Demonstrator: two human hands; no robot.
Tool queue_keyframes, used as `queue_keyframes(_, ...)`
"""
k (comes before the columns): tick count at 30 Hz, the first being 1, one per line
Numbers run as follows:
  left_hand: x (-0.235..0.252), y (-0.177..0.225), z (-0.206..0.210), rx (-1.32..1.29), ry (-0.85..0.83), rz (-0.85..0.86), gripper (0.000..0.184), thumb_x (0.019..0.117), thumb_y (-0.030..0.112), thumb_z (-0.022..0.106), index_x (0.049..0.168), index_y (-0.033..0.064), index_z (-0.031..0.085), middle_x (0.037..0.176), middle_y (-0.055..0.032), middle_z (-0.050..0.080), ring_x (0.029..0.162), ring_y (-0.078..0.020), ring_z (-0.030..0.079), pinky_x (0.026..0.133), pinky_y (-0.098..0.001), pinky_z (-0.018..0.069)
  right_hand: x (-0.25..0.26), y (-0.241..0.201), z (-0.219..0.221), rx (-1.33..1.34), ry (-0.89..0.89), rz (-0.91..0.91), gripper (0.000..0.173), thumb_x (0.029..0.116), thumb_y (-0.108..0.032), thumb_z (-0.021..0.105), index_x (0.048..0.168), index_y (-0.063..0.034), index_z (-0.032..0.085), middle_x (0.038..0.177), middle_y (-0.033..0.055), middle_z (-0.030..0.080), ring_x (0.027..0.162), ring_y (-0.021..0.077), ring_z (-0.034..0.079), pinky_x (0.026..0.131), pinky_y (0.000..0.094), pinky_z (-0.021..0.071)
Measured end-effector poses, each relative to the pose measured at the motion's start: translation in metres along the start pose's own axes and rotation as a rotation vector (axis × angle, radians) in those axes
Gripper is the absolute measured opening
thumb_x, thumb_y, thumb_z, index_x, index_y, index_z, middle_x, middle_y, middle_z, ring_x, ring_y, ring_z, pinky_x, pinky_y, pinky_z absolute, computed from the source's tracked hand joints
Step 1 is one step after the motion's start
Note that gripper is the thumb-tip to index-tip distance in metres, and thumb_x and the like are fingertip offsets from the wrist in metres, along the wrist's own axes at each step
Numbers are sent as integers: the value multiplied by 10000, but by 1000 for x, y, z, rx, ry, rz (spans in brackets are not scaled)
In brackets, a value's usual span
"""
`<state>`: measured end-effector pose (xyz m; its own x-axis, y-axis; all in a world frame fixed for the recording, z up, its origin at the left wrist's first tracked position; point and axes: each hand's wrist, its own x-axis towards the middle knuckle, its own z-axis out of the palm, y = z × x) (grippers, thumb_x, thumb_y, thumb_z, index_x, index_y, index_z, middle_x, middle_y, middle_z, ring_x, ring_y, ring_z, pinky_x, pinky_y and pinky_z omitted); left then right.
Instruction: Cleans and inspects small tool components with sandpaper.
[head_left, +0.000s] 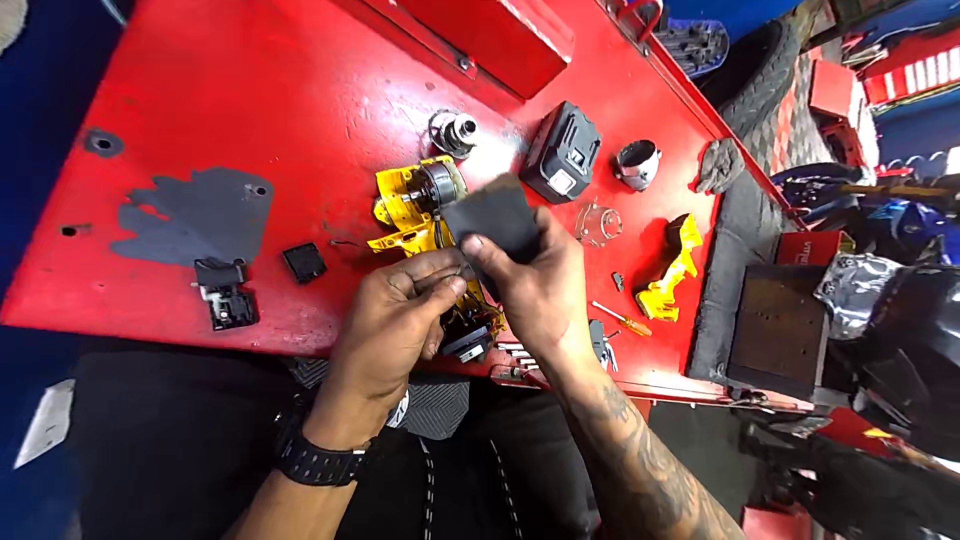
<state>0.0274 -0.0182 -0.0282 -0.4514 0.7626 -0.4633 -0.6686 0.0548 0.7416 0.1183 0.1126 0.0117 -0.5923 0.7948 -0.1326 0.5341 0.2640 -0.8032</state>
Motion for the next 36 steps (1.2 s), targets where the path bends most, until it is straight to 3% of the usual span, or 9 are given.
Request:
queue_keyframes(1,2,0,0,-9,12,-2,280,995,16,626,1261,56,705,1021,-75,743,451,-59,441,381,-182,363,1,2,1,-1,4,-8,271,870,-258,830,996,-96,654,773,26,697,643,140,682,565,344,601)
queue_keyframes(4,6,3,-4,-22,50,1,294,984,-7,630,1264,45,705,1018,-82,750,443,-59,435,370,-182,349,-11,3,-3,-15,-46,24,264,925,-296,778,1061,-125,630,762,35,663,567,162,629,462,322,536)
queue_keyframes(9,4,0,-2,30,21,38,277,995,18,629,1261,49,700,1028,-65,746,453,-65,445,374,-190,355,0,5,6,-18,30,-8,285,867,-267,836,999,-94,653,797,18,707,701,128,704,623,346,623)
queue_keyframes(20,8,4,-13,118,21,89,269,1013,54,618,1269,73,697,1030,-37,746,450,-68,451,371,-192,362,5,10,10,57,31,63,265,860,-234,842,993,-73,678,807,45,722,714,156,719,639,370,637)
queue_keyframes(25,10,1,-12,150,20,84,255,1032,85,599,1262,79,707,1104,-46,766,439,-72,458,368,-198,356,9,0,-14,268,146,65,260,926,-105,763,1138,-5,651,935,111,736,829,201,742,752,365,652)
queue_keyframes(27,9,1,-10,174,23,113,240,1036,95,595,1244,73,712,1100,-45,770,441,-72,469,372,-201,364,2,3,-18,295,115,56,254,932,-82,749,1146,5,641,943,128,726,828,216,737,742,372,651)
queue_keyframes(30,3,0,-8,287,43,201,231,1032,132,619,1237,113,722,986,-6,758,445,-76,484,370,-195,383,-9,8,-19,315,70,88,241,943,-68,730,1157,0,645,947,137,726,817,229,735,730,384,652)
queue_keyframes(36,-1,-2,-5,351,38,262,195,1021,118,635,1193,110,726,984,11,779,520,-62,590,408,-180,434,-20,17,-14,392,28,103,229,981,-31,659,1198,16,603,920,161,692,723,238,704,651,385,641)
